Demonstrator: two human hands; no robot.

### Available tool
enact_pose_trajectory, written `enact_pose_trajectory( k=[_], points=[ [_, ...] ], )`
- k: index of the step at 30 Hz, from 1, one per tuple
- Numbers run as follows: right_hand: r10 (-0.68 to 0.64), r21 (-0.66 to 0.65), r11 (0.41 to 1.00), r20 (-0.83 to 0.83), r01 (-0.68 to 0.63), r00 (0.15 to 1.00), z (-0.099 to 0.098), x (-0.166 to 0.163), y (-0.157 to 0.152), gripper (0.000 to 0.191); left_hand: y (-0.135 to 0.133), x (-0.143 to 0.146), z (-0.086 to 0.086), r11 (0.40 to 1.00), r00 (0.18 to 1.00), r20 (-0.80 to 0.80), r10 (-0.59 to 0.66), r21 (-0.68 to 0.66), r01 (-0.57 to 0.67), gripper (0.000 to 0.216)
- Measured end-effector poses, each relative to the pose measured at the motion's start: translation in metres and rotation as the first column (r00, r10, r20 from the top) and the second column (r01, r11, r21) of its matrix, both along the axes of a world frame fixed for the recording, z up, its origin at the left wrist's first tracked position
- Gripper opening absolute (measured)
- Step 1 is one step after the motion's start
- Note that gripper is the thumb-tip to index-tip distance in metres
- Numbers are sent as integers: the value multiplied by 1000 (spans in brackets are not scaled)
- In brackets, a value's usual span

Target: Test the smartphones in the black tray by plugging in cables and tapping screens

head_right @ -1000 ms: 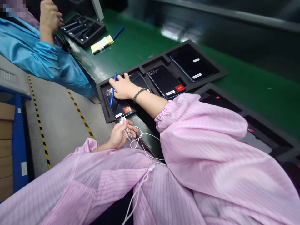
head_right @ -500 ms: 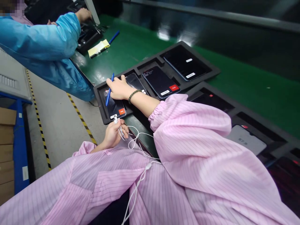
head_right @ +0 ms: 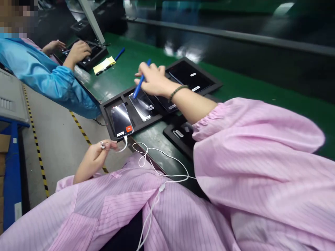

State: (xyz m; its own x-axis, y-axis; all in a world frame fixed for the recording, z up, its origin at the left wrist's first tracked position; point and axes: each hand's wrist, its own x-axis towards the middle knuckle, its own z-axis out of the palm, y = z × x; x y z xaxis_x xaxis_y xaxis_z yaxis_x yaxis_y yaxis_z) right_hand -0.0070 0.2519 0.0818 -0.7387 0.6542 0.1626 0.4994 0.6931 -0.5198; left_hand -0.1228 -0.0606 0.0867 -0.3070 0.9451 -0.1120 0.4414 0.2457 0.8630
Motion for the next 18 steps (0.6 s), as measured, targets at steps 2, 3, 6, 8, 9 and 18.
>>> enact_pose_trajectory(
  k=[2, 3, 6, 8, 9, 18],
  points=[
    [-128, -30, 991, 58, 130, 990, 6, 28, 20, 20, 8, 13, 11, 992, 990, 117, -82, 108, 70, 43],
    [-183, -42, 981, 90, 187, 979, 6, 39, 27, 19, 18, 23, 10, 982, 961, 236, -148, 153, 114, 48],
    [-294, -74, 948, 166, 309, 941, -4, 60, 39, 15, 66, 59, -6, 960, 725, 630, -277, 157, 231, 48],
    [-325, -86, 934, 198, 347, 925, -13, 65, 42, 16, 100, 79, -19, 983, 598, 789, -143, 44, 177, 38],
    [-334, -86, 930, 208, 358, 919, -16, 66, 43, 18, 115, 86, -24, 989, 559, 827, -65, -20, 144, 35],
    [-348, -61, 929, 196, 365, 917, -28, 59, 39, 39, 150, 74, -26, 954, 743, 642, 190, -301, 16, 27]
  ],
)
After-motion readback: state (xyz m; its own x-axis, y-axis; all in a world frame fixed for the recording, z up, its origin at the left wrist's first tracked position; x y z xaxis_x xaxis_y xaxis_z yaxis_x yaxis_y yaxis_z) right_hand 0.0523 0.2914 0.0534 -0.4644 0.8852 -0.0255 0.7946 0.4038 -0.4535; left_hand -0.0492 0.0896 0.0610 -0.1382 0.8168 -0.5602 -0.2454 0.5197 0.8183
